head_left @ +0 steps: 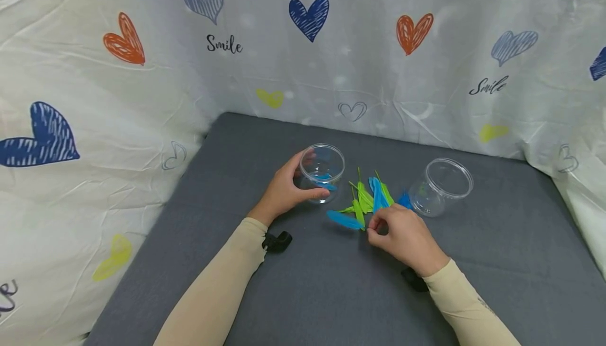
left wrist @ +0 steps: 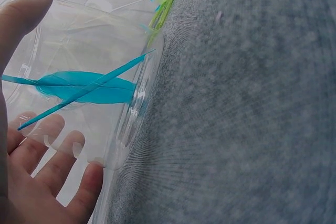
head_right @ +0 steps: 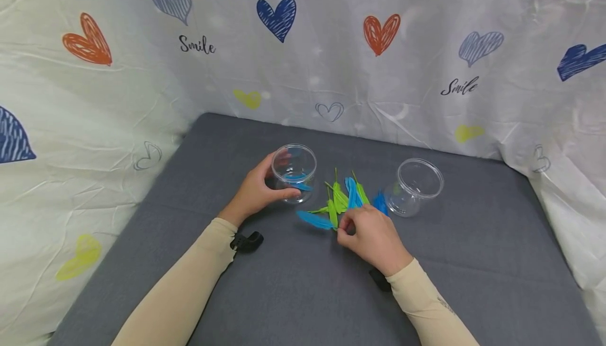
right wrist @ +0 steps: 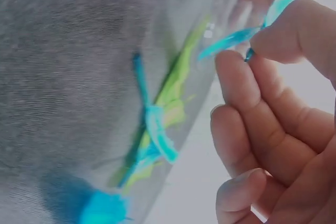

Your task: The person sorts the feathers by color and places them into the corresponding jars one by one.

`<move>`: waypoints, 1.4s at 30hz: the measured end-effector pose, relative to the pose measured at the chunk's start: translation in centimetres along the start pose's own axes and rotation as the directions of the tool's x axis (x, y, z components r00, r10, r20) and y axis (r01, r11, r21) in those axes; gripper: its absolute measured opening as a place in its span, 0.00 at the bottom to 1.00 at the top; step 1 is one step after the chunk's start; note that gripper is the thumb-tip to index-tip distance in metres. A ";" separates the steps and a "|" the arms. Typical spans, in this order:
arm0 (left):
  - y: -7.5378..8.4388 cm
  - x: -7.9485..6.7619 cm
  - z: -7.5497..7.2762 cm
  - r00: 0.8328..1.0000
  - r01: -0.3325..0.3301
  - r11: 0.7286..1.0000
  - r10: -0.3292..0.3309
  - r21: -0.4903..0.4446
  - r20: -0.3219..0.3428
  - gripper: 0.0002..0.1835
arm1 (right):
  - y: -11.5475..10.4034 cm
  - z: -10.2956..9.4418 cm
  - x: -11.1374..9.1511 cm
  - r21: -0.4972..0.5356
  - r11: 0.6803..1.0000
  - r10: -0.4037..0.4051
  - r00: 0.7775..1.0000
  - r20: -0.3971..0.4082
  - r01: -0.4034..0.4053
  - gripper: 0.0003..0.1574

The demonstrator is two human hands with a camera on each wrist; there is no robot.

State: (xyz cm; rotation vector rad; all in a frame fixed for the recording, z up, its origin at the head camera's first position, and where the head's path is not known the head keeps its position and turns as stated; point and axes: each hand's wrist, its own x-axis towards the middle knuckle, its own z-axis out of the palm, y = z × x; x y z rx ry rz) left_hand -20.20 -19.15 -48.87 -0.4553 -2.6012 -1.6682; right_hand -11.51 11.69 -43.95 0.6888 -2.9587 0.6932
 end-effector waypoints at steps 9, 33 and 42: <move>0.2 0.0 -0.3 1.000 0.003 1.000 -0.003 0.008 -0.005 0.59 | -0.9 -1.9 0.8 0.076 0.997 -0.023 0.997 -0.079 0.029 0.09; 0.3 -0.4 -0.4 0.999 0.046 0.999 -0.045 0.012 -0.004 0.59 | -3.5 -6.3 8.8 0.016 0.977 -0.206 0.954 -0.219 0.215 0.03; 0.6 -0.5 -0.2 0.999 0.052 0.999 -0.052 0.001 0.007 0.59 | -3.9 -5.7 10.1 -0.044 0.970 -0.242 0.953 -0.185 0.238 0.02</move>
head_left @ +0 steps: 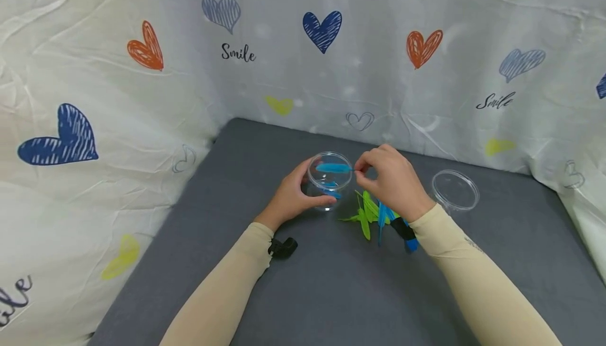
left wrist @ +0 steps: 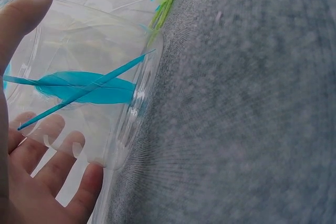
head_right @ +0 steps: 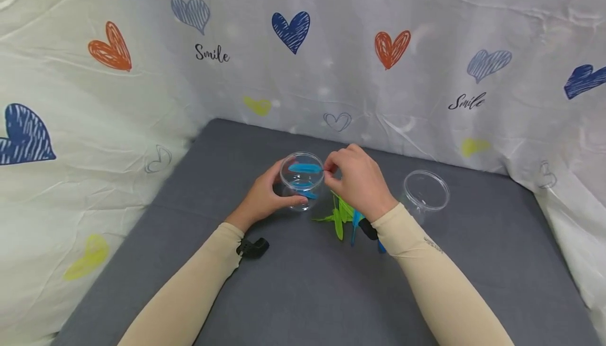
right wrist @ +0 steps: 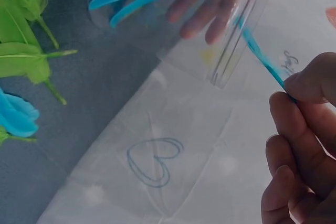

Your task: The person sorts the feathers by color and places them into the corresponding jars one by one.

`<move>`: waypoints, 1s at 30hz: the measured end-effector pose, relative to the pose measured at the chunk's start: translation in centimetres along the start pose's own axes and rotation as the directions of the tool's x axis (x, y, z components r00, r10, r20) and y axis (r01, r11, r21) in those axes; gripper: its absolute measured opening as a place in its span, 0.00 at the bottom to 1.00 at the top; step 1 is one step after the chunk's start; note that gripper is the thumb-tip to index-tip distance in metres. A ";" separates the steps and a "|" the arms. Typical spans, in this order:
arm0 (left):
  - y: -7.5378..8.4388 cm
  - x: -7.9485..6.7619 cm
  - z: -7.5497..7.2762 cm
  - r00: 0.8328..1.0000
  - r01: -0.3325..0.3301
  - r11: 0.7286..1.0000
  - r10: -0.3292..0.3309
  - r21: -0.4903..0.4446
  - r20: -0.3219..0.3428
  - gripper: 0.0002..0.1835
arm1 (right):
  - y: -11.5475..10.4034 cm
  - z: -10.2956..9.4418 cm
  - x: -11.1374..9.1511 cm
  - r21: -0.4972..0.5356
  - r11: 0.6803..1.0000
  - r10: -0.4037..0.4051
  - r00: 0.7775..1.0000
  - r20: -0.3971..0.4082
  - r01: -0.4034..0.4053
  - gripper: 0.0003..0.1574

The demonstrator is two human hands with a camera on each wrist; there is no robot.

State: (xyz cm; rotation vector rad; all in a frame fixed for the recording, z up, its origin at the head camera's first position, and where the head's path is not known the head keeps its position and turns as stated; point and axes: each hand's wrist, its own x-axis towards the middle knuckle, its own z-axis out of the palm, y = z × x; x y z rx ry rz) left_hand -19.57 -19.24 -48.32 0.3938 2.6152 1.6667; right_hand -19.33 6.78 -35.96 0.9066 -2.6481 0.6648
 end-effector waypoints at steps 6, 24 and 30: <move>-0.2 0.2 0.0 1.000 -0.017 1.000 0.017 -0.011 -0.015 0.58 | -0.3 0.6 1.1 -0.020 1.000 -0.023 1.000 0.016 0.023 0.03; -0.4 -0.1 -0.1 1.000 -0.018 1.000 0.018 -0.015 0.004 0.57 | -1.0 2.5 2.1 -0.062 0.996 -0.063 0.997 0.036 0.065 0.05; -0.4 -0.1 0.1 1.000 -0.025 1.000 0.025 -0.013 -0.003 0.57 | -0.9 2.7 2.1 -0.084 0.993 -0.084 0.996 0.024 0.086 0.06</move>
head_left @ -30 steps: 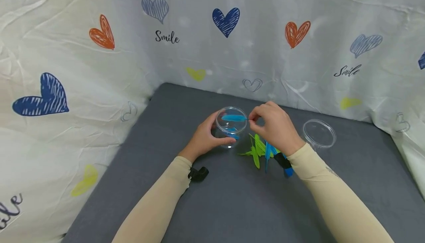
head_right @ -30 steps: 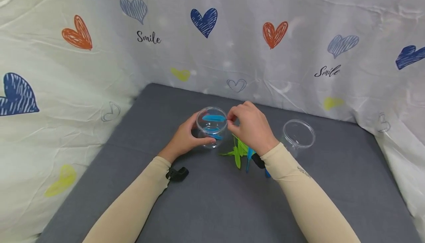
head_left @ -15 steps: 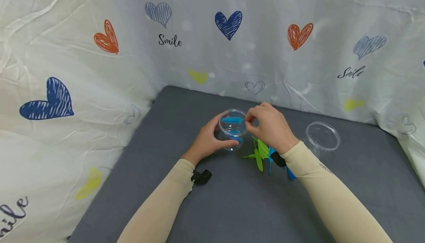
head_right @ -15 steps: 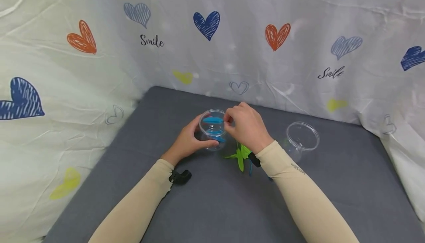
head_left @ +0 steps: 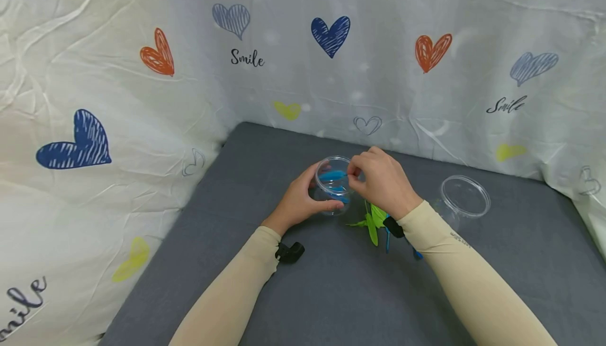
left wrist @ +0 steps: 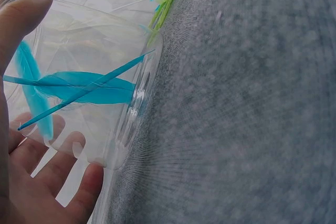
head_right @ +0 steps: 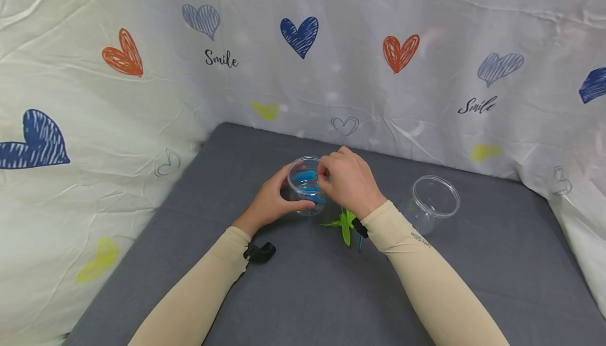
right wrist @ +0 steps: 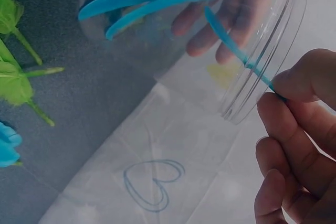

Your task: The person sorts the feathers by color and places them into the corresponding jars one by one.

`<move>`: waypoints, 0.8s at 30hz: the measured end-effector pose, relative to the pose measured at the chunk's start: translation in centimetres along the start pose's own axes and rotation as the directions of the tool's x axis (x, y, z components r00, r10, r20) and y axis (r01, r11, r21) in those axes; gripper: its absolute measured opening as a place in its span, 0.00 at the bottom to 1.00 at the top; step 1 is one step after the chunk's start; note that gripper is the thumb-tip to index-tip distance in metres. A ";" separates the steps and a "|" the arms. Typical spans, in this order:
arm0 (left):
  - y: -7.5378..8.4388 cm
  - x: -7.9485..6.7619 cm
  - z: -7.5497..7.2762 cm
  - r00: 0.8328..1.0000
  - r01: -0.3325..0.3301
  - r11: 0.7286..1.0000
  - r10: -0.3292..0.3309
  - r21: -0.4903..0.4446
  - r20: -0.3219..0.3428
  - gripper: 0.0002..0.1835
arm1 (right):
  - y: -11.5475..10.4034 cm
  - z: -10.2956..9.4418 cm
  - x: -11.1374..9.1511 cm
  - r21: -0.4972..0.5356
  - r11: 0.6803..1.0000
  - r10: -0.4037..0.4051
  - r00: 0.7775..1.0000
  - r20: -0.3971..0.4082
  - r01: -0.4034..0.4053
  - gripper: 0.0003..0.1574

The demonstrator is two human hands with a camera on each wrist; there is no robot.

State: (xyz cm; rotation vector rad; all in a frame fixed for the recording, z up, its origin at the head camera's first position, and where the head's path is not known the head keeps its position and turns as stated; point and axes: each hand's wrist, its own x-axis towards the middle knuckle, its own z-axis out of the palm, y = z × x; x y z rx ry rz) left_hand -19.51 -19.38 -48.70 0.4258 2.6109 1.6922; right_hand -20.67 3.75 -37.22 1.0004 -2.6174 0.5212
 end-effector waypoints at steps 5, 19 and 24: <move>0.2 -0.1 -0.2 1.000 0.015 1.000 -0.015 0.020 0.001 0.58 | 0.0 0.4 0.4 -0.010 1.000 -0.007 1.000 0.012 0.007 0.05; 0.2 0.2 0.5 1.000 -0.009 1.000 0.009 -0.004 0.014 0.57 | 0.5 -0.8 -1.0 0.023 0.999 0.032 0.999 0.019 -0.033 0.04; -0.2 0.0 0.0 1.000 -0.010 1.000 0.010 0.014 -0.003 0.58 | 0.7 -1.6 -2.0 0.044 0.996 0.082 0.996 0.027 -0.083 0.03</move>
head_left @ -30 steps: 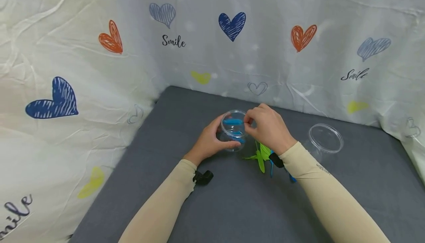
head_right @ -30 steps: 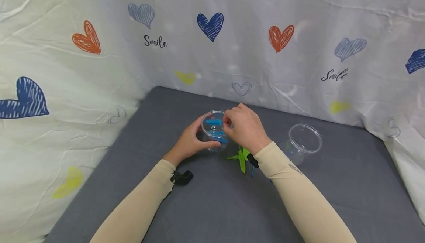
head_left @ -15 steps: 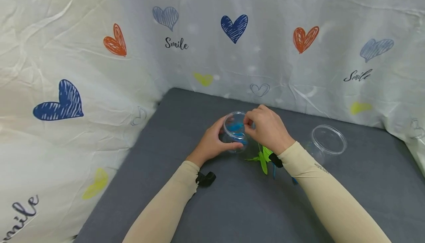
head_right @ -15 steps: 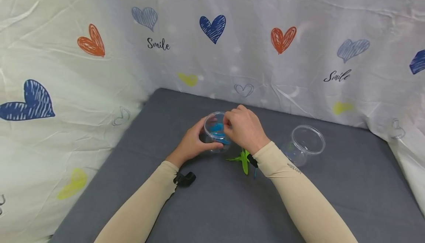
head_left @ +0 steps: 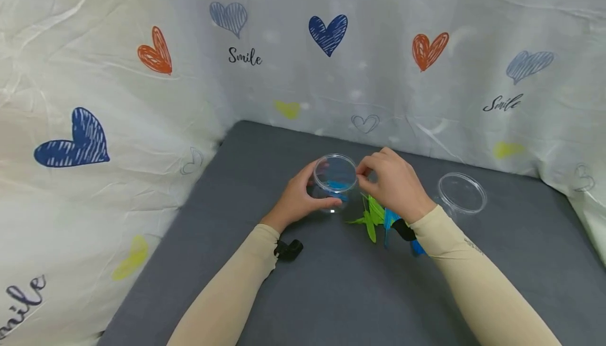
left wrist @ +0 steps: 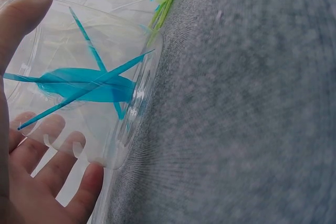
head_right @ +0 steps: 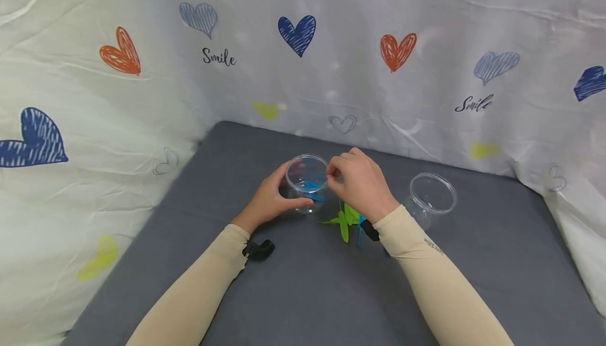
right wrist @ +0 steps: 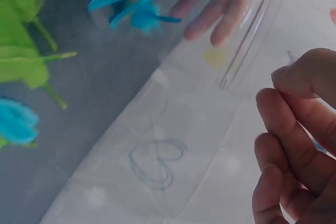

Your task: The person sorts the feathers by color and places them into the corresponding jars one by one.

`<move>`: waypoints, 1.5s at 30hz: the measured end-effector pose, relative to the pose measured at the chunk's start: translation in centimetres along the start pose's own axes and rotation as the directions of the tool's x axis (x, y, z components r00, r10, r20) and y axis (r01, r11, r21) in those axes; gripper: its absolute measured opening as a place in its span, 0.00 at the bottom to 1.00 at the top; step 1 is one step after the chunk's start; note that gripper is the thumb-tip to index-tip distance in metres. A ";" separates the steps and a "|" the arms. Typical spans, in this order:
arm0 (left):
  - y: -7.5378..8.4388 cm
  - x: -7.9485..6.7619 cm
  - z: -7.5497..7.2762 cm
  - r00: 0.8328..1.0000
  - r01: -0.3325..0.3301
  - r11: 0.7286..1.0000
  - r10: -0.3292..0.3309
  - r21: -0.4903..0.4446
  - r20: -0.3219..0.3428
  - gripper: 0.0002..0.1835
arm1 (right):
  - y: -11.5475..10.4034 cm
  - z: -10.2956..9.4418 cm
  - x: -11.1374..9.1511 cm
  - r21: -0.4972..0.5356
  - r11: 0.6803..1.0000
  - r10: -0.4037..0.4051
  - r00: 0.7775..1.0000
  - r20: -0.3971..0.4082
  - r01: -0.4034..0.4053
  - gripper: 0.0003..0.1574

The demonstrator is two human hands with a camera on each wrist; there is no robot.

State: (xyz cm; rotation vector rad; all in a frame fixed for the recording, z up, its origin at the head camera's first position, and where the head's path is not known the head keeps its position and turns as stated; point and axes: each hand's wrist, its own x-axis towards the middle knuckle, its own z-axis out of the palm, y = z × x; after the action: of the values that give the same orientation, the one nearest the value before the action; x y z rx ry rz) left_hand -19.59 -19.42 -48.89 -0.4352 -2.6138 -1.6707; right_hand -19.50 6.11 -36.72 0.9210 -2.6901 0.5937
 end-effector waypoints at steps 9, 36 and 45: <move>0.2 0.1 -0.5 1.000 0.014 1.000 -0.014 0.007 -0.008 0.58 | 1.9 0.2 -4.2 0.016 0.997 0.080 0.996 0.046 -0.081 0.04; 0.4 0.3 0.3 1.000 0.014 1.000 -0.014 0.010 0.007 0.59 | 4.0 4.4 -11.9 -0.263 0.933 -0.220 0.968 0.124 0.246 0.15; 0.2 0.1 0.1 1.000 0.019 1.000 -0.019 0.012 -0.004 0.59 | 3.3 5.5 -11.1 -0.301 0.902 -0.287 0.951 0.114 0.308 0.16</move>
State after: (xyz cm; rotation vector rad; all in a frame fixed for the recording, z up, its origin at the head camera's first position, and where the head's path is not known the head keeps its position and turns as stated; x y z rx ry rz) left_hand -19.64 -19.22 -48.75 -0.4086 -2.6323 -1.6584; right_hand -13.46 11.90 -46.40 1.2391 -2.5197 0.0633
